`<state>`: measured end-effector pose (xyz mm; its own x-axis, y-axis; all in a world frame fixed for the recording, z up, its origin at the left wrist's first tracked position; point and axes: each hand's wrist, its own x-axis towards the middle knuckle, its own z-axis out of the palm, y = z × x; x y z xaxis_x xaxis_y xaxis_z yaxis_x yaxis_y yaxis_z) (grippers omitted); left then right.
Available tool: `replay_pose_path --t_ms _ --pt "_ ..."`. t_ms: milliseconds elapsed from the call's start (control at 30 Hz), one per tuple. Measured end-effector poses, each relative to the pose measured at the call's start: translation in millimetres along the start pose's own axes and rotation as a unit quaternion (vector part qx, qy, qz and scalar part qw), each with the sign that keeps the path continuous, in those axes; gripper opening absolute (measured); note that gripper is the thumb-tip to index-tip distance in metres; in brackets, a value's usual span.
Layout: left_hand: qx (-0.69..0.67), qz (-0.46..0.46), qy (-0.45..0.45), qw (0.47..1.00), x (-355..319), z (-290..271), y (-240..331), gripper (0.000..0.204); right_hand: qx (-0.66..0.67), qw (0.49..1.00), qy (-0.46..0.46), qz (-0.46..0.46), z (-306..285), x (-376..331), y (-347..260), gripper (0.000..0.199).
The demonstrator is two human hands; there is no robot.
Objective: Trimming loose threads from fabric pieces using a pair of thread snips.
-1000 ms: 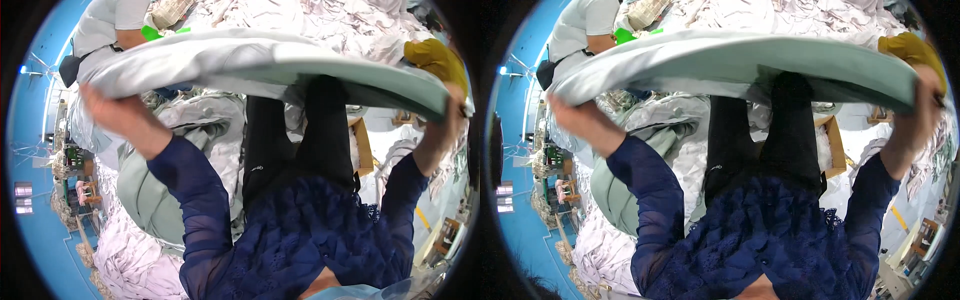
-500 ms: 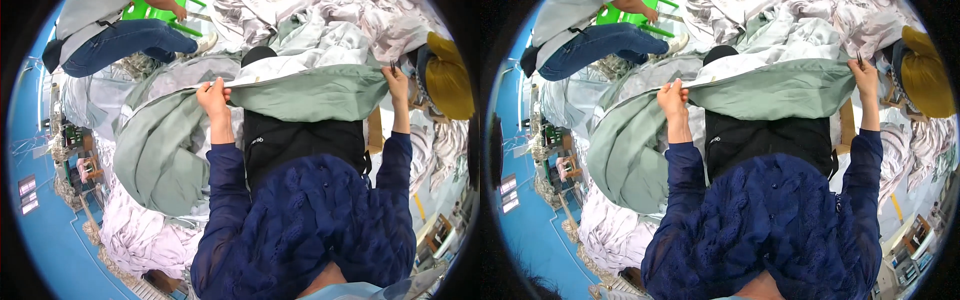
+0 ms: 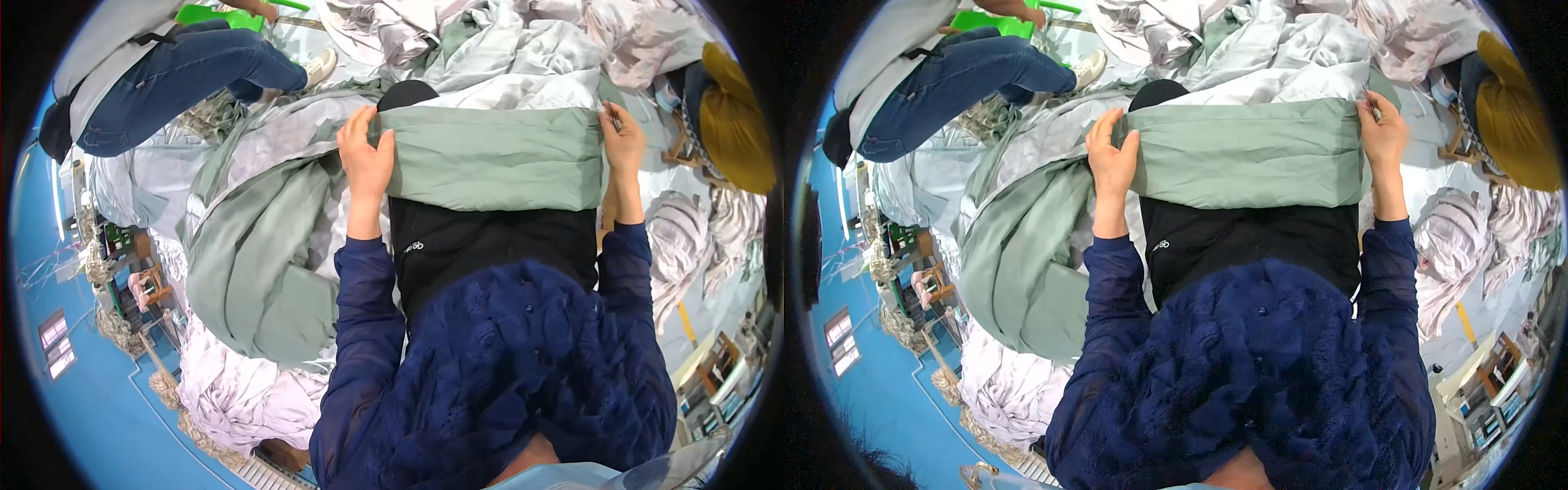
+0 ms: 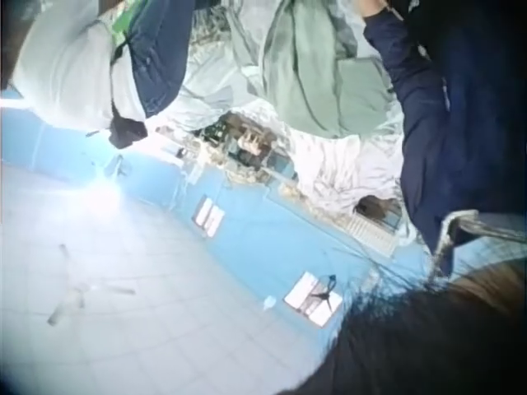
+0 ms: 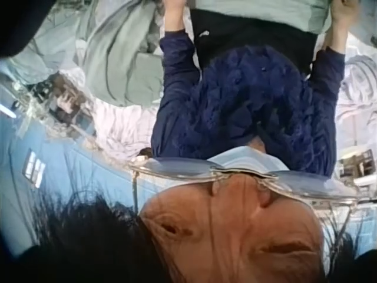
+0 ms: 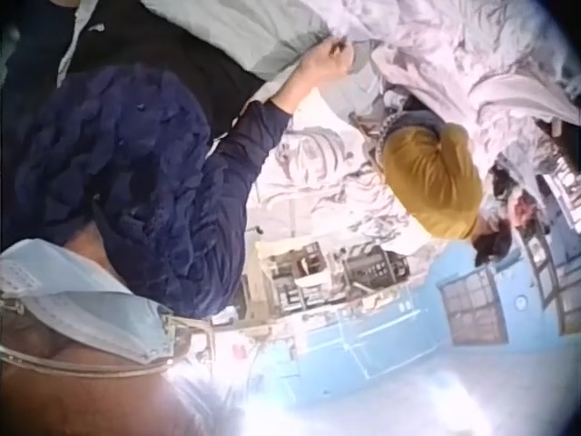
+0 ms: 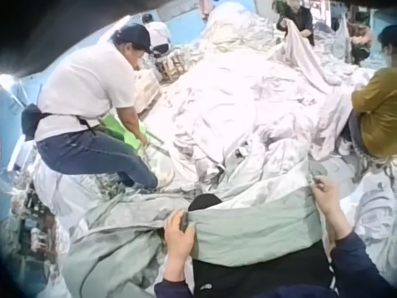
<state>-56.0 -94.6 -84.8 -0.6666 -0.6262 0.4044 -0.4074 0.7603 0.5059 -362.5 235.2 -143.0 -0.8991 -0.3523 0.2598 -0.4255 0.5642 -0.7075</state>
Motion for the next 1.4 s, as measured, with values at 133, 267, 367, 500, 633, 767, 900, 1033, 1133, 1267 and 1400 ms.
replay_pose_path --t_ms 133,267,367,500,633,767,900,1033,1133,1267,1400 --pt "-0.039 -0.071 -0.105 0.991 9 2 -17 0.044 0.056 0.998 0.006 0.033 2 -8 -32 0.023" --pt "-0.052 -0.042 -0.147 0.987 20 -3 -21 0.02 0.099 0.992 -0.062 0.038 4 -8 -42 0.021" --pt "-0.136 -0.088 -0.148 0.976 22 -4 -22 0.015 0.096 0.994 -0.06 -0.007 4 -5 -60 0.02" --pt "-0.145 -0.09 -0.111 0.979 21 -4 -17 0.012 0.077 0.995 -0.034 -0.061 7 1 -53 0.022" --pt "-0.101 -0.055 -0.089 0.989 17 -5 -21 0.013 0.088 0.992 -0.067 0.064 -4 -1 -20 0.028" --pt "-0.074 0.0 -0.07 0.995 20 -13 -5 0.015 0.146 0.978 -0.11 0.096 -10 -5 -4 0.027" --pt "-0.076 0.058 -0.007 0.995 15 -9 -2 0.018 0.106 0.987 -0.114 0.038 -13 -1 -4 0.021" --pt "0.007 0.12 0.029 0.992 5 -8 -7 0.02 0.092 0.986 -0.135 -0.003 -17 6 4 0.014" --pt "0.034 0.14 0.039 0.989 -7 -10 -11 0.021 0.067 0.992 -0.101 -0.022 -27 0 -7 0.014" --pt "0.011 0.104 0.034 0.994 -23 -13 -14 0.017 0.066 0.996 -0.034 -0.052 -34 -18 -11 0.016" --pt "0.004 0.099 0.046 0.994 -31 -14 -15 0.018 0.08 0.995 -0.02 -0.064 -40 -31 -16 0.018"
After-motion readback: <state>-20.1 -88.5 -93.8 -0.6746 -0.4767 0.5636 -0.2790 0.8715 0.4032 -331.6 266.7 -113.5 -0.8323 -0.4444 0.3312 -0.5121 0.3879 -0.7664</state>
